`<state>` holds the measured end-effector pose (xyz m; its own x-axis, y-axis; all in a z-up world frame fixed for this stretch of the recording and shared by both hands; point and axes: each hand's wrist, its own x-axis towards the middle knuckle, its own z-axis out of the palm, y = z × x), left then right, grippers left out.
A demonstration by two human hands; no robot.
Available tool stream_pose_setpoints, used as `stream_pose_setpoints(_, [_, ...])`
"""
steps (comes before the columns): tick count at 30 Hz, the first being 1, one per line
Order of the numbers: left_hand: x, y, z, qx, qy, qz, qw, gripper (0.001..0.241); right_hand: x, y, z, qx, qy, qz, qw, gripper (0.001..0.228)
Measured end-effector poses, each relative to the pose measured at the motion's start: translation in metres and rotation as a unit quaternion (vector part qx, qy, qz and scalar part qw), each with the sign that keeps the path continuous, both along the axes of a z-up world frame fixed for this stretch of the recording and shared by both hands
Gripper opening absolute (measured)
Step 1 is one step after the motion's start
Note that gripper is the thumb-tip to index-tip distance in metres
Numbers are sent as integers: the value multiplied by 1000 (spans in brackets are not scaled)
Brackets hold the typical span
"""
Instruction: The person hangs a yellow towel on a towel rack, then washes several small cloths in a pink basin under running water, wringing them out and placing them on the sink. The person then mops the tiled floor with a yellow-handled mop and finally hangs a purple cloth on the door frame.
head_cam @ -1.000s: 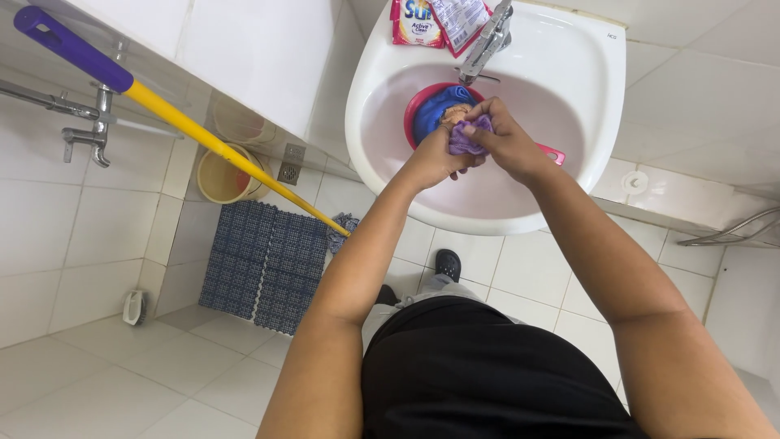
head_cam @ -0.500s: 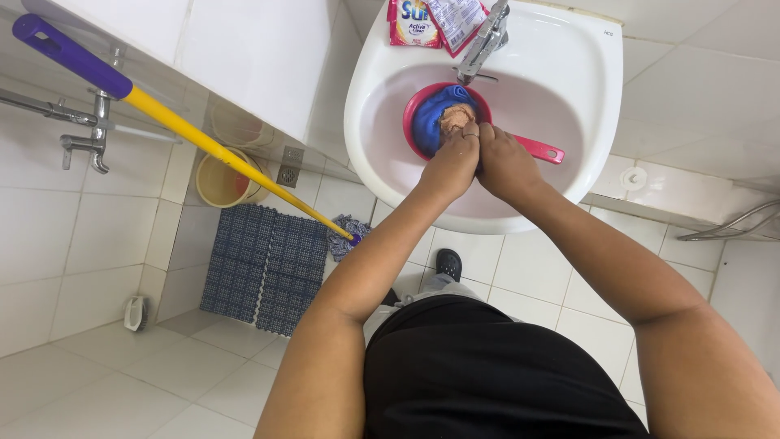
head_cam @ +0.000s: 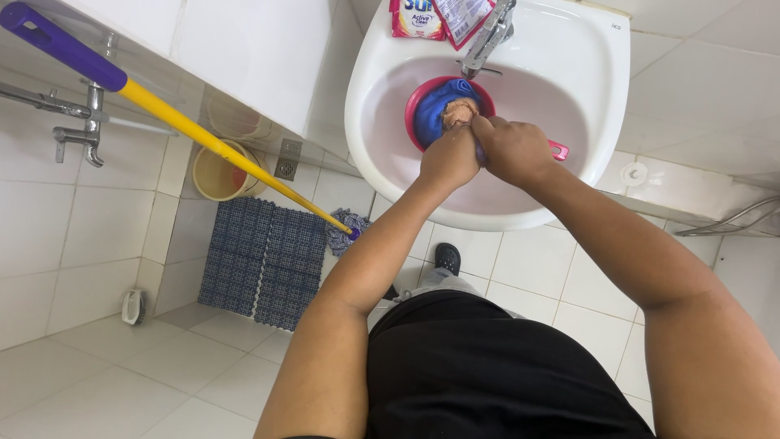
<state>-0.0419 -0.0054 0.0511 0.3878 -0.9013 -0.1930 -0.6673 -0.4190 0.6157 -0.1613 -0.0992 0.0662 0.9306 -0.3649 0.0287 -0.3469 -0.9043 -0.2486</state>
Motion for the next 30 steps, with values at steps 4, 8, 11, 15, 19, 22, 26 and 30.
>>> stream_pose_setpoints(4, [7,-3,10,41,3,-5,999,24,0,-4,-5,-15,-36,22,999,36])
stream_pose_setpoints(8, [17,-3,15,28,-12,-5,1000,23,0,-11,2,2,-47,30,998,43])
stream_pose_setpoints(11, [23,-1,18,-66,-82,-27,994,29,4,-27,18,98,-75,59,991,60])
stream_pose_setpoints(15, [26,-10,11,-213,-254,-82,940,30,10,-55,27,270,-10,-3,963,81])
stream_pose_setpoints(19, [16,-26,-3,-225,-355,-103,901,20,19,-46,28,429,104,-58,895,59])
stream_pose_setpoints(22, [14,-32,-8,-216,-432,-101,870,14,20,-41,-2,383,123,-154,903,40])
stream_pose_setpoints(26, [14,-34,-7,-175,-420,-78,887,7,19,-24,-6,122,4,-114,986,30])
stream_pose_setpoints(30, [15,-26,-9,-140,-274,-76,948,7,14,-11,13,92,64,-129,985,26])
